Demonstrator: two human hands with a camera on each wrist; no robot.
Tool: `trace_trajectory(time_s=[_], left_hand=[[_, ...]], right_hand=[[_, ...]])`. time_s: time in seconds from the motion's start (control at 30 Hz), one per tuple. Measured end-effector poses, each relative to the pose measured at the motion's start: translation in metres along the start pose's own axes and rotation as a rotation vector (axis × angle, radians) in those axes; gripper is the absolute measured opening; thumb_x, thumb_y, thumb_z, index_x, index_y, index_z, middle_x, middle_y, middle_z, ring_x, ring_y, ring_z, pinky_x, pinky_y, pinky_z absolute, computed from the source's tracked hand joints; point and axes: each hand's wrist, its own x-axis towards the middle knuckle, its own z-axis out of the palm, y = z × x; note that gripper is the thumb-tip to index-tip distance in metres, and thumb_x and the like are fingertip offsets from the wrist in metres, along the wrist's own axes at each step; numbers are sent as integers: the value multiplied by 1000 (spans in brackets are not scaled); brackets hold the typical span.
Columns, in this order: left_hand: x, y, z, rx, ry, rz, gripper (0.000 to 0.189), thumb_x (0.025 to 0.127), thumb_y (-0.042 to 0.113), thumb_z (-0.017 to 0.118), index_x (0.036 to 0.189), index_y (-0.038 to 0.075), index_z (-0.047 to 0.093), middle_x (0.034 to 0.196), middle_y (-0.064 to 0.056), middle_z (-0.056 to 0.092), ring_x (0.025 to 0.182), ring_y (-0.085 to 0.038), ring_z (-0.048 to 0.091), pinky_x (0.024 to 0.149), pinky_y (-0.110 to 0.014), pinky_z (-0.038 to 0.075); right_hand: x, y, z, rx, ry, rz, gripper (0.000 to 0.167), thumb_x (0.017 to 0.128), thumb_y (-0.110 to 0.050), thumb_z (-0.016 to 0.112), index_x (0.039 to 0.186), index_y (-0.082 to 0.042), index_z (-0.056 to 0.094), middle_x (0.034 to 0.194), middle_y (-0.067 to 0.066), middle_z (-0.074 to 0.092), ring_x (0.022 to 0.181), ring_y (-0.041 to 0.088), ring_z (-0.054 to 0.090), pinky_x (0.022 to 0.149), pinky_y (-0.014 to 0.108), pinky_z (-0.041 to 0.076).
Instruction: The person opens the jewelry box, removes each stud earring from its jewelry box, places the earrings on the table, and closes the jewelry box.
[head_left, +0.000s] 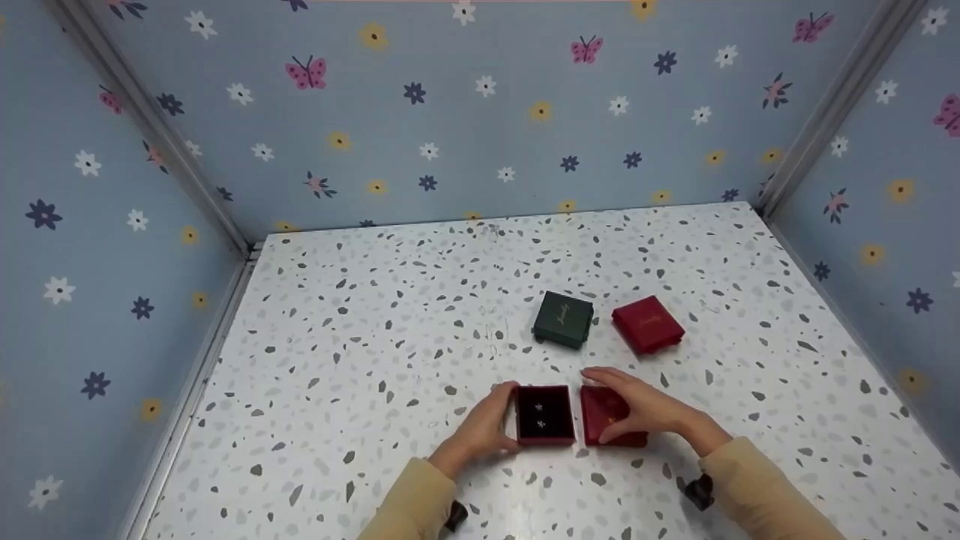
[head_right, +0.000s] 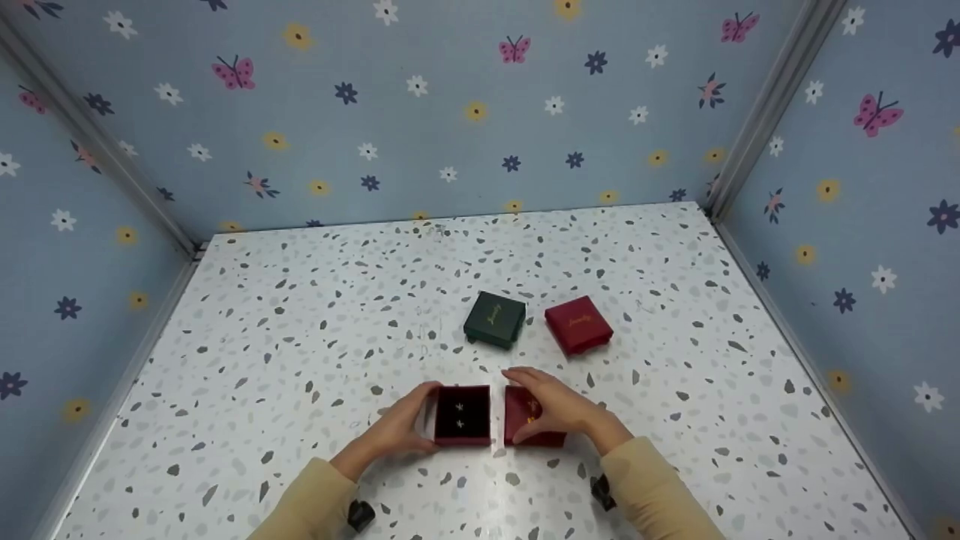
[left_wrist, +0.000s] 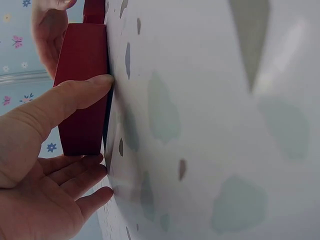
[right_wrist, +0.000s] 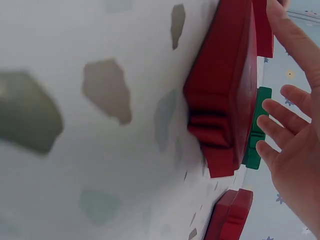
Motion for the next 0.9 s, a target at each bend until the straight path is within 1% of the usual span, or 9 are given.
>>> trace_trajectory(time_s=[0.27,0.43,0.57,0.7,0.9], left_hand=[[1,0,-1,-1,2,12,91,50,6,81,127,-2,35,122,-11,45,113,-24,44,98,-33,31],[2,-1,-1,9,8,39,89,50,6,81,125,-2,36,119,-11,46,110,-24,45,97,-32,33],[2,-1,0,3,10,36,89,49,5,81,125,-2,37,119,-11,47,110,-23,45,97,-31,32],[1,-1,0,-5,9,24,90,48,5,81,126,-1,36,119,-10,47,110,-23,45,97,-31,32],[2,-1,0,-8,3,9,91,48,5,81,127,-1,36,120,-10,46,110,-24,45,97,-33,32]], right_hand=[[14,-8,11,-5,71,-35,92,61,-39,78,136,-10,33,134,5,37,123,22,32,98,43,29],[21,-12,18,16,93,-18,90,61,-41,77,135,-9,35,133,4,38,122,21,33,98,42,29],[25,-14,23,35,115,-27,89,61,-40,78,134,-7,37,132,4,40,121,20,35,98,41,30],[27,-16,28,61,144,-45,88,61,-41,77,132,-5,39,130,5,43,119,20,38,97,39,32],[28,-16,33,82,167,-71,87,61,-44,76,130,-2,41,125,10,47,116,20,42,95,39,34]])
